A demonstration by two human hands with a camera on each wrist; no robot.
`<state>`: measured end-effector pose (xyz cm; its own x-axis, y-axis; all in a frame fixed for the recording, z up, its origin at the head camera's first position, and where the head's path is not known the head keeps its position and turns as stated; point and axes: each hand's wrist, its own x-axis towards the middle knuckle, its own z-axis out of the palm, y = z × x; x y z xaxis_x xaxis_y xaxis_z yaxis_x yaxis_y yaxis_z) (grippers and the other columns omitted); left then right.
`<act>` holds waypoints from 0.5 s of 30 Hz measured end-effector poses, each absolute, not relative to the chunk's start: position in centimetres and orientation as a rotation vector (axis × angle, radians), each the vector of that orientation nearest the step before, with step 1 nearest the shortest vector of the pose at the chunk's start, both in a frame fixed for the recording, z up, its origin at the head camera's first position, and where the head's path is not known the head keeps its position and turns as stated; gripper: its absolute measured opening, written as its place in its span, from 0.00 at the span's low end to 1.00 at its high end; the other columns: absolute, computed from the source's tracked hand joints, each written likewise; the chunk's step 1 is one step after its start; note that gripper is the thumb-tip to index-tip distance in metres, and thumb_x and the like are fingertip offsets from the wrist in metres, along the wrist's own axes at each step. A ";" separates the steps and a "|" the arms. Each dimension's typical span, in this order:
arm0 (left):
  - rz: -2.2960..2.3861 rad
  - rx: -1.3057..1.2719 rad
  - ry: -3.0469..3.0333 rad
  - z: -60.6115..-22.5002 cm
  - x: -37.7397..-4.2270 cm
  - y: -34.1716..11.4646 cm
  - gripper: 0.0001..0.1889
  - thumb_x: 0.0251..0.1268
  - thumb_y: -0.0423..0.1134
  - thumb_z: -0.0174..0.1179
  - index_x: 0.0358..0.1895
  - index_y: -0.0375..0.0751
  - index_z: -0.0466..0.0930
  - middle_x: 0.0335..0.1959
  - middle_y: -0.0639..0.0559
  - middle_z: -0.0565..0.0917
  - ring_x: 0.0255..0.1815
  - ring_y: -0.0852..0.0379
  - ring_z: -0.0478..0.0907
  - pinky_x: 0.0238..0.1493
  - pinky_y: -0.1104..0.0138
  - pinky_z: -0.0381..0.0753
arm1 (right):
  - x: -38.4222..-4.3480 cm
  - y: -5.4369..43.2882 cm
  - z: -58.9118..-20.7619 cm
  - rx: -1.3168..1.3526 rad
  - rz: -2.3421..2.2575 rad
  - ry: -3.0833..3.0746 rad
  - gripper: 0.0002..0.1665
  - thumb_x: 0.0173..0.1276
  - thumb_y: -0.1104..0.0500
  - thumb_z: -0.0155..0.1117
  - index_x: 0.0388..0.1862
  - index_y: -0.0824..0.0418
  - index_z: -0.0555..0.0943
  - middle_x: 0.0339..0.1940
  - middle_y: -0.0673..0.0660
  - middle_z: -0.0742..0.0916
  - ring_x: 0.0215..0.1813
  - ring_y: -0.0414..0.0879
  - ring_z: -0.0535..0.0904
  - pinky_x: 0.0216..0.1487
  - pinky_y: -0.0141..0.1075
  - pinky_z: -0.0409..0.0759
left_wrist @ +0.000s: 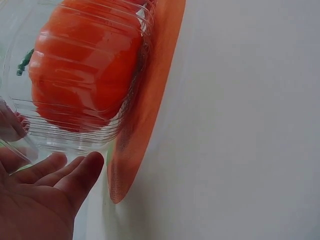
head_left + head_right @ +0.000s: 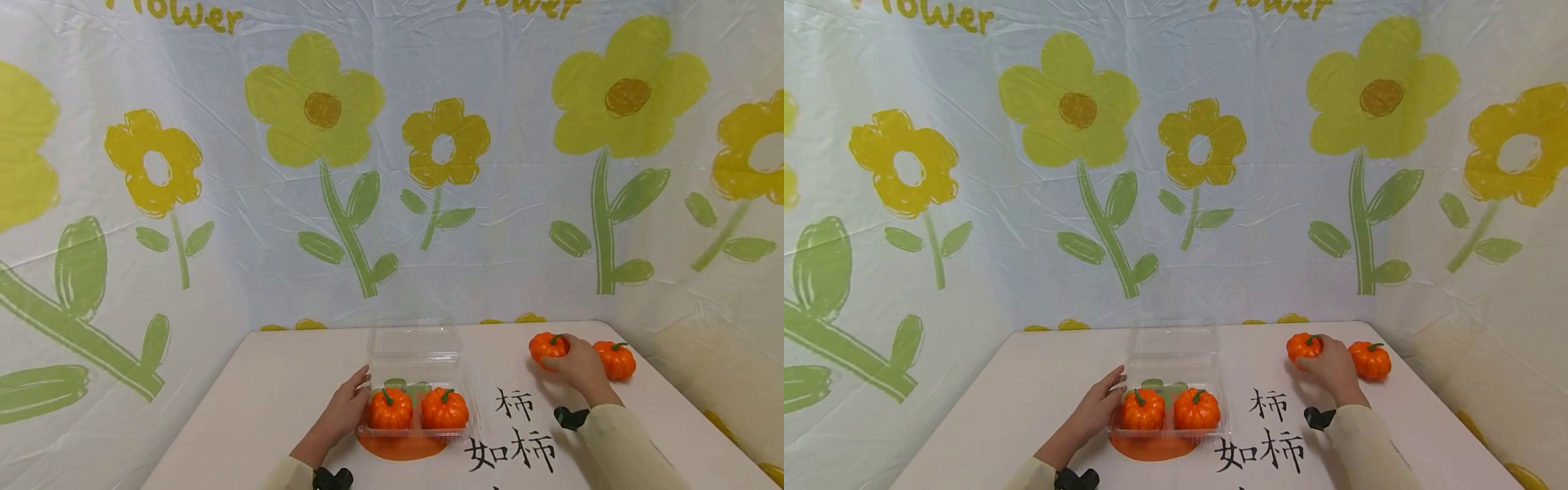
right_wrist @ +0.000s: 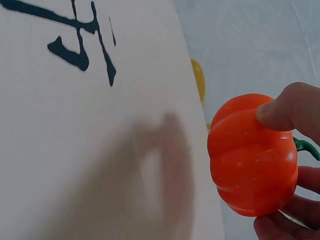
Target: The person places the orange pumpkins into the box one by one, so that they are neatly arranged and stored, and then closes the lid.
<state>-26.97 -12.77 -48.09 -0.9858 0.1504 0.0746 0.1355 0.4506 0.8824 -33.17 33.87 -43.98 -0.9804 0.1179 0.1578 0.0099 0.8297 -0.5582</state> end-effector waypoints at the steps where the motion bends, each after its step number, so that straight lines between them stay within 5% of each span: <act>1: 1.617 0.263 2.665 -48.1 -27.0 -12.8 0.29 0.75 0.41 0.43 0.76 0.43 0.54 0.71 0.37 0.68 0.69 0.34 0.67 0.64 0.42 0.70 | -33.2 33.7 -43.9 -0.101 0.872 -2.822 0.50 0.58 0.47 0.67 0.68 0.78 0.59 0.63 0.81 0.69 0.60 0.74 0.67 0.62 0.67 0.67; 15: 1.620 0.258 2.656 -48.4 -27.2 -12.8 0.28 0.75 0.42 0.43 0.76 0.44 0.54 0.71 0.38 0.67 0.69 0.34 0.66 0.64 0.42 0.70 | -32.7 31.2 -42.3 -0.064 1.001 -2.767 0.51 0.59 0.53 0.67 0.74 0.72 0.53 0.69 0.79 0.60 0.65 0.74 0.60 0.64 0.68 0.65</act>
<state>-27.20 -12.84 -48.38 -0.9862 0.1508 0.0687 0.1301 0.4475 0.8848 -32.72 31.21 -42.29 -0.9795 0.1073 0.1707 -0.0267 0.7699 -0.6376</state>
